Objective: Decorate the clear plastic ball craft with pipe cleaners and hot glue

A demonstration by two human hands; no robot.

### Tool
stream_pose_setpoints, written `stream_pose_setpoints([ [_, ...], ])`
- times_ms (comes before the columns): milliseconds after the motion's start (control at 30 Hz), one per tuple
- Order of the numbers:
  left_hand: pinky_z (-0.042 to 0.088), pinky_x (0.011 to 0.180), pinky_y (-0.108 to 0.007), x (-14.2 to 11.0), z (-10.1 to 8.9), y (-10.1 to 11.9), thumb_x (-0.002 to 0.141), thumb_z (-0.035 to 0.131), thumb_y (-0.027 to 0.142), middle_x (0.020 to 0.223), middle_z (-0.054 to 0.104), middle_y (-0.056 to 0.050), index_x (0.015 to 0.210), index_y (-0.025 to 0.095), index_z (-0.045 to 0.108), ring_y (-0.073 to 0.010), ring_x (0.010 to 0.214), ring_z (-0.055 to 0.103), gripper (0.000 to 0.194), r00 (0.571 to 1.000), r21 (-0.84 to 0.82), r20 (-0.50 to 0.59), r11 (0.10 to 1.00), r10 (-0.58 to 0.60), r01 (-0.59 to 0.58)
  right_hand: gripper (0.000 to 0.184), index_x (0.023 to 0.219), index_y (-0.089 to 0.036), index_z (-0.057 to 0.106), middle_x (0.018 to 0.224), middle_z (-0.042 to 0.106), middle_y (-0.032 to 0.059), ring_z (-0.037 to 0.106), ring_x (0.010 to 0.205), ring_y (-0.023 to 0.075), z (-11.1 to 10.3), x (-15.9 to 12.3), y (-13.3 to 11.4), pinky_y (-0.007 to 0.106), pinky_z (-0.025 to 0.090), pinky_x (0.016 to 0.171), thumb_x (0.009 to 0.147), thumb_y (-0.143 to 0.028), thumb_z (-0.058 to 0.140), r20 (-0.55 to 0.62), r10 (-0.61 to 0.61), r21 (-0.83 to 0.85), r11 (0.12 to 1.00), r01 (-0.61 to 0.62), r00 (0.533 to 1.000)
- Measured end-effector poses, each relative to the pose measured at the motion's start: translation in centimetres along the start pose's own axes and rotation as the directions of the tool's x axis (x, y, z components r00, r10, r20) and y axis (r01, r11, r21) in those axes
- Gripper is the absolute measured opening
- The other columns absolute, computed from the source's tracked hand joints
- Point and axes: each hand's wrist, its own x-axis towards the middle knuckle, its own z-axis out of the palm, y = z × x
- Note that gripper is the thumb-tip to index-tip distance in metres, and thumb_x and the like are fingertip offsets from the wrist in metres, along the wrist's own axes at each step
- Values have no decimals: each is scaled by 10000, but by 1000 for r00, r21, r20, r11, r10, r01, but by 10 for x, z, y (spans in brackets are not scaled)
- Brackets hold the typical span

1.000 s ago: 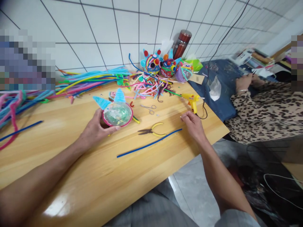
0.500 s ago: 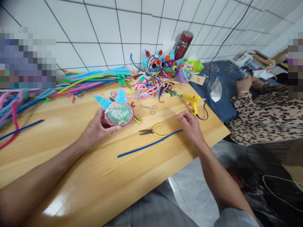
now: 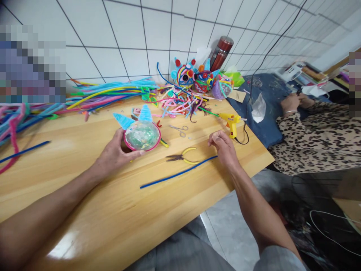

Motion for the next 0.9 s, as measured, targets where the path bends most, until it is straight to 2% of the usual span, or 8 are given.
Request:
stream_pose_setpoints([
  [233,586,971,-446,0,0,-1,680,873,530,1199,705,-72,1229,223,533,-287,1085,700,716,1000,-2,-5,1000,-4,4,161,793,-260,577,764,581,-16,568,726,183,0,-11,0,355,479,768,869,-380,654,37,-20,-81,996,23,999],
  [400,586,962,-444,0,0,0,688,870,540,1178,709,-70,1236,218,529,-282,1058,703,722,1000,2,2,1000,-4,4,329,657,-250,589,672,571,-11,551,692,178,2,3,2,353,471,746,953,-393,603,18,-37,-173,984,39,999],
  [500,587,952,-437,0,-1,1,691,869,542,1183,709,-72,1241,217,526,-283,1062,704,725,1000,4,7,1000,-8,8,170,751,-257,611,748,617,-30,578,710,159,9,29,0,328,499,736,816,-349,738,-33,-47,-123,992,43,998],
  [533,588,946,-435,0,-1,1,692,868,542,1181,708,-72,1241,217,524,-283,1061,704,725,1000,5,10,1000,-11,10,194,837,-264,633,837,660,-31,600,737,154,12,38,-1,318,509,732,738,-324,789,-52,-39,-89,995,34,998],
  [567,589,941,-431,0,-1,1,695,867,541,1179,707,-71,1239,217,522,-283,1061,704,722,1000,5,14,1000,-12,12,298,915,-270,645,923,689,-29,621,761,151,15,46,-2,308,516,725,674,-302,818,-70,-26,-65,998,21,997],
  [633,592,934,-421,0,-1,2,703,865,531,1179,703,-68,1236,215,519,-280,1065,702,710,1000,2,20,1000,-4,4,390,987,-270,648,981,711,-22,646,770,150,16,54,-3,299,518,703,638,-303,817,-102,-1,-47,999,-4,995],
  [767,591,941,-416,0,1,1,716,865,506,1179,700,-60,1238,217,516,-269,1061,699,692,1000,-18,7,1000,22,-22,113,734,-234,612,676,624,-24,594,660,160,2,37,-3,319,510,683,768,-332,657,-241,-41,-152,988,4,970],
  [900,580,966,-428,0,4,-1,731,864,493,1188,694,-67,1212,213,524,-267,1066,690,652,999,-50,13,998,42,-41,200,540,-222,586,595,571,8,530,638,158,-36,12,4,342,436,674,740,-233,569,-413,-159,-270,962,47,897],
])
